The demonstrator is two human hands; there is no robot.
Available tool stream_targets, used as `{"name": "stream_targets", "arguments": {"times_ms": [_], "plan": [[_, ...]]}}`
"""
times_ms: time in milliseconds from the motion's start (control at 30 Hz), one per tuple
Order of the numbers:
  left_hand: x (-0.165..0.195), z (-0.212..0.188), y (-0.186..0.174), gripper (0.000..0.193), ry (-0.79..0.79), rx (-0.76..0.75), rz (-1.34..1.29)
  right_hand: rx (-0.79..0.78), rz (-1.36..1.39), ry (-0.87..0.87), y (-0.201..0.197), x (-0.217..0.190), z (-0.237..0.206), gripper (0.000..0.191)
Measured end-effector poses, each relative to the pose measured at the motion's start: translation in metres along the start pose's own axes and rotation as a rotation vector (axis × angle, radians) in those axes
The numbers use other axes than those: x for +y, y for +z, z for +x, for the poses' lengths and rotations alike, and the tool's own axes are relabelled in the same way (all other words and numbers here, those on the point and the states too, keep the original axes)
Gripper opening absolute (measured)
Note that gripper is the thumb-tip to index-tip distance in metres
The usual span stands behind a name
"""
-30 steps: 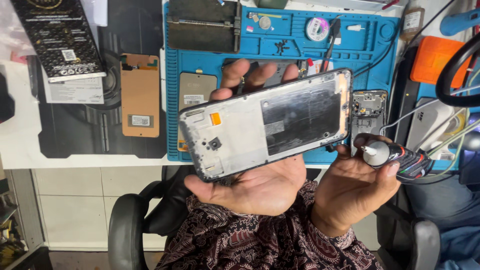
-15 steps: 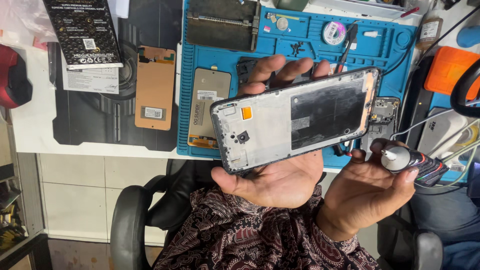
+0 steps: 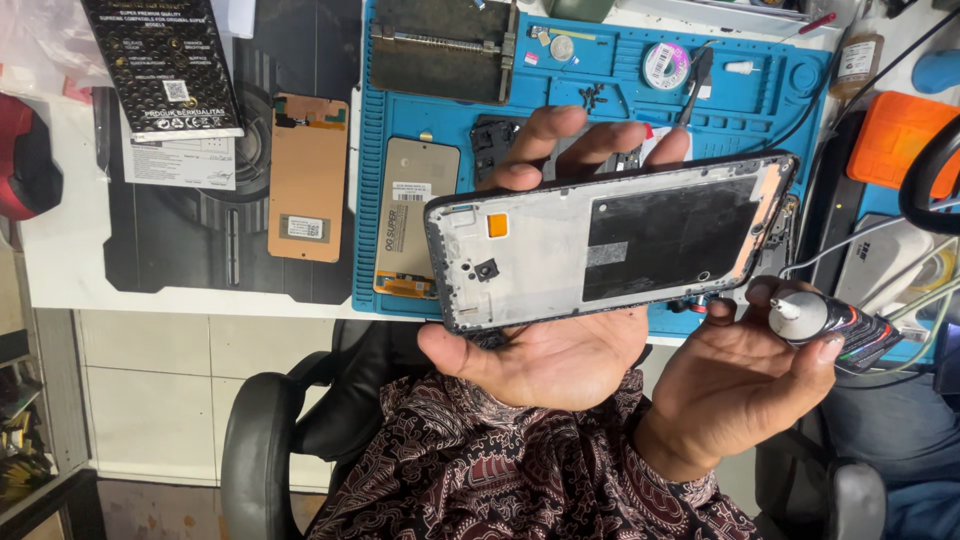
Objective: The person repairs a disassembled smartphone at a workbench. They hold the phone frame, peel protective film from a replacement display assembly, apply adhesive from a tube to the frame, and use a screwdriver on the phone body while handling small components on the mat.
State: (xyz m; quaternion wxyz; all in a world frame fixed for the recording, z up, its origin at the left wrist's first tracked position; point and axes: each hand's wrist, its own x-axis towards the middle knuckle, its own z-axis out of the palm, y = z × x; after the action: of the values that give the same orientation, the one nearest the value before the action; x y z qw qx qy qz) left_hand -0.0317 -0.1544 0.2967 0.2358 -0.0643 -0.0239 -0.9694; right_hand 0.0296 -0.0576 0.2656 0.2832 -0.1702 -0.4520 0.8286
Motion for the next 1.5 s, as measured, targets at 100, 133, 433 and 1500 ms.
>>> {"name": "stream_targets", "arguments": {"times_ms": [100, 133, 433, 1500], "plan": [[-0.001, 0.001, 0.002, 0.086, 0.006, 0.017, 0.008, 0.005, 0.013, 0.001, -0.001, -0.001, 0.002, 0.031], [-0.002, 0.001, 0.003, 0.086, 0.005, 0.017, 0.010, 0.004, 0.013, 0.000, -0.001, -0.001, 0.002, 0.031], [-0.005, 0.000, 0.002, 0.088, 0.003, 0.011, 0.015, -0.008, 0.010, 0.005, -0.008, -0.001, 0.004, 0.031], [0.069, 0.022, -0.086, 0.110, -0.616, 0.162, 0.072, -1.005, -1.869, -0.625, -0.002, -0.003, 0.179, 0.023]]}}
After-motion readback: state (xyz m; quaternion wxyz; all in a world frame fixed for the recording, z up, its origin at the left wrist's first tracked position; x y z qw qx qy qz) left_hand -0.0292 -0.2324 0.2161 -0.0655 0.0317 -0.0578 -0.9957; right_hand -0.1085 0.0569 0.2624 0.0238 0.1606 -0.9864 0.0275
